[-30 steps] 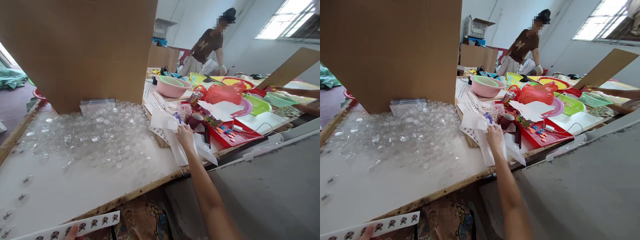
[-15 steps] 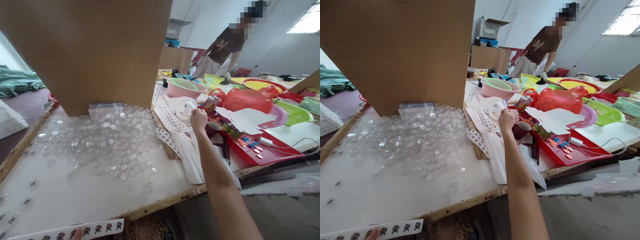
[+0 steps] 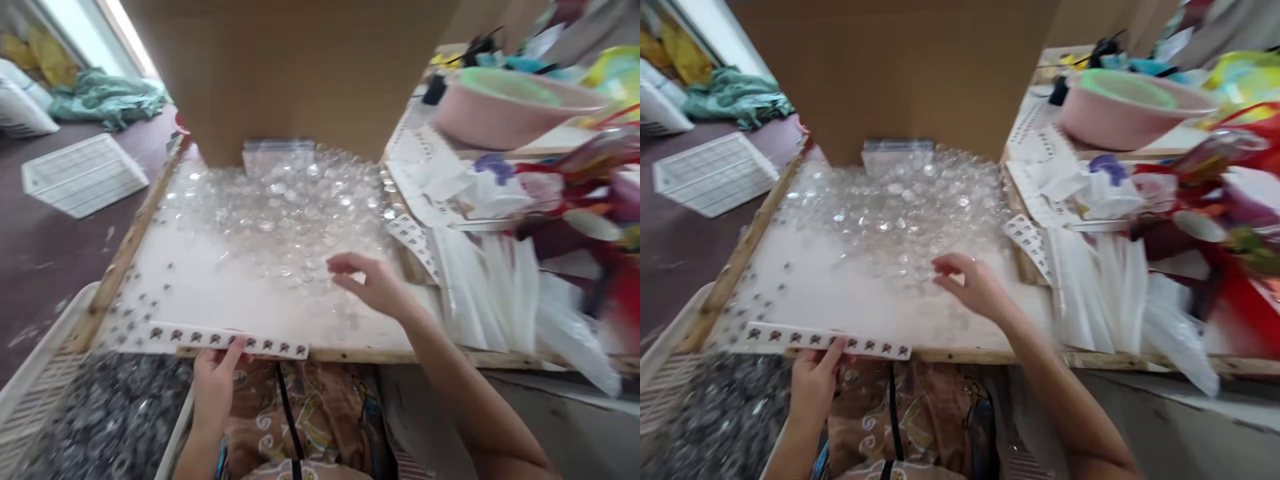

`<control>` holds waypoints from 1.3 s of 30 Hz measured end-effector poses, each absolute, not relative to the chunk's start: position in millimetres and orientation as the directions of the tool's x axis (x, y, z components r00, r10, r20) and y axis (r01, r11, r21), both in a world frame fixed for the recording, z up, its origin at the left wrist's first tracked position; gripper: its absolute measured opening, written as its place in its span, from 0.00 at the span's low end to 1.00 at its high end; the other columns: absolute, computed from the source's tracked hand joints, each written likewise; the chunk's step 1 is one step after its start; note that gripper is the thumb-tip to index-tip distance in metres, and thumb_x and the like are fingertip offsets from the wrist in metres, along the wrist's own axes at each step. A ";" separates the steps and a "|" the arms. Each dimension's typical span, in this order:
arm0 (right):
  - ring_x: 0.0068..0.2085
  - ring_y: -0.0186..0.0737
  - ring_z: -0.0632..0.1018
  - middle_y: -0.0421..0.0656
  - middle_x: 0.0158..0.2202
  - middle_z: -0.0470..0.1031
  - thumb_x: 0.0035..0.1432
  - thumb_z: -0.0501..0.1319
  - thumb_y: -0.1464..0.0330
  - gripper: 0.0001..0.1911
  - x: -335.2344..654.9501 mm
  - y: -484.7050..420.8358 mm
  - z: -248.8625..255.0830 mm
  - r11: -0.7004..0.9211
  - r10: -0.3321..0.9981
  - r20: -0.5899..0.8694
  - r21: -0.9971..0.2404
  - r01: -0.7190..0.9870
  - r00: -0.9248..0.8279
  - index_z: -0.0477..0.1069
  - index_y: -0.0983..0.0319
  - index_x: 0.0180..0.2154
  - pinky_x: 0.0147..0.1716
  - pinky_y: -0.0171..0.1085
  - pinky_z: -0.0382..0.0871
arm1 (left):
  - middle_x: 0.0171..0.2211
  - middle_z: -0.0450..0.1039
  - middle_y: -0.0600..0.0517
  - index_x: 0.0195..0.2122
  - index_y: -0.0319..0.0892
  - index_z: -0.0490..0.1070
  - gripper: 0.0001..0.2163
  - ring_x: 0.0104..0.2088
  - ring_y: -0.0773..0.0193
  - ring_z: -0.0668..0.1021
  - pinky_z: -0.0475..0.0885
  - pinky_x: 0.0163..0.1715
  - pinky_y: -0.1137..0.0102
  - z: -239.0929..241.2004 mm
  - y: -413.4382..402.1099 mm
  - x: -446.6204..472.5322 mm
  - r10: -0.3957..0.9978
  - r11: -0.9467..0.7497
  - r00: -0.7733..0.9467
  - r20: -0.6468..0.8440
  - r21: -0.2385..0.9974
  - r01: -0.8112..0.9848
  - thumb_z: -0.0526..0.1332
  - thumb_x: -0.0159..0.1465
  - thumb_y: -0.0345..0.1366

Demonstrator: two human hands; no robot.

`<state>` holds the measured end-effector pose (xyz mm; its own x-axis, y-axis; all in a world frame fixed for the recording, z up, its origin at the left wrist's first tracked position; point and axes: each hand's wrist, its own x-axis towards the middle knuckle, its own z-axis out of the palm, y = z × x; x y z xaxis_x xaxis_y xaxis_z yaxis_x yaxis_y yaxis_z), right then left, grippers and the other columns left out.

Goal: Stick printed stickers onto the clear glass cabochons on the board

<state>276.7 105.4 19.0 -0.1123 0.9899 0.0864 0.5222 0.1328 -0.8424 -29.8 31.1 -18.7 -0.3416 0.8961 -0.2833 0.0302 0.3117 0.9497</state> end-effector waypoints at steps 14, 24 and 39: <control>0.31 0.35 0.73 0.39 0.32 0.76 0.57 0.62 0.67 0.09 145.9 34.5 -10.1 -0.030 0.845 -0.179 -0.957 0.288 -0.504 0.73 0.60 0.41 0.28 0.32 0.64 | 0.38 0.77 0.49 0.42 0.41 0.77 0.13 0.34 0.60 0.79 0.76 0.34 0.69 -13.9 -6.0 -50.9 0.955 0.270 -0.102 -0.280 0.958 -0.095 0.66 0.59 0.43; 0.38 0.49 0.79 0.49 0.41 0.79 0.65 0.54 0.68 0.17 162.8 66.8 -34.1 0.065 0.985 -0.127 -0.354 0.933 -0.117 0.71 0.60 0.53 0.31 0.39 0.66 | 0.31 0.77 0.50 0.41 0.39 0.76 0.14 0.29 0.62 0.78 0.76 0.30 0.70 -27.9 -1.8 -66.4 0.936 0.300 -0.139 -0.323 0.940 -0.161 0.67 0.59 0.43; 0.39 0.48 0.79 0.48 0.41 0.79 0.65 0.56 0.67 0.18 136.3 93.6 -31.8 0.132 0.962 -0.180 -0.343 0.930 -0.203 0.70 0.59 0.55 0.32 0.38 0.67 | 0.32 0.78 0.50 0.42 0.38 0.76 0.14 0.26 0.64 0.78 0.76 0.28 0.72 -37.6 5.7 -71.1 0.920 0.295 -0.206 -0.334 0.935 -0.197 0.67 0.59 0.42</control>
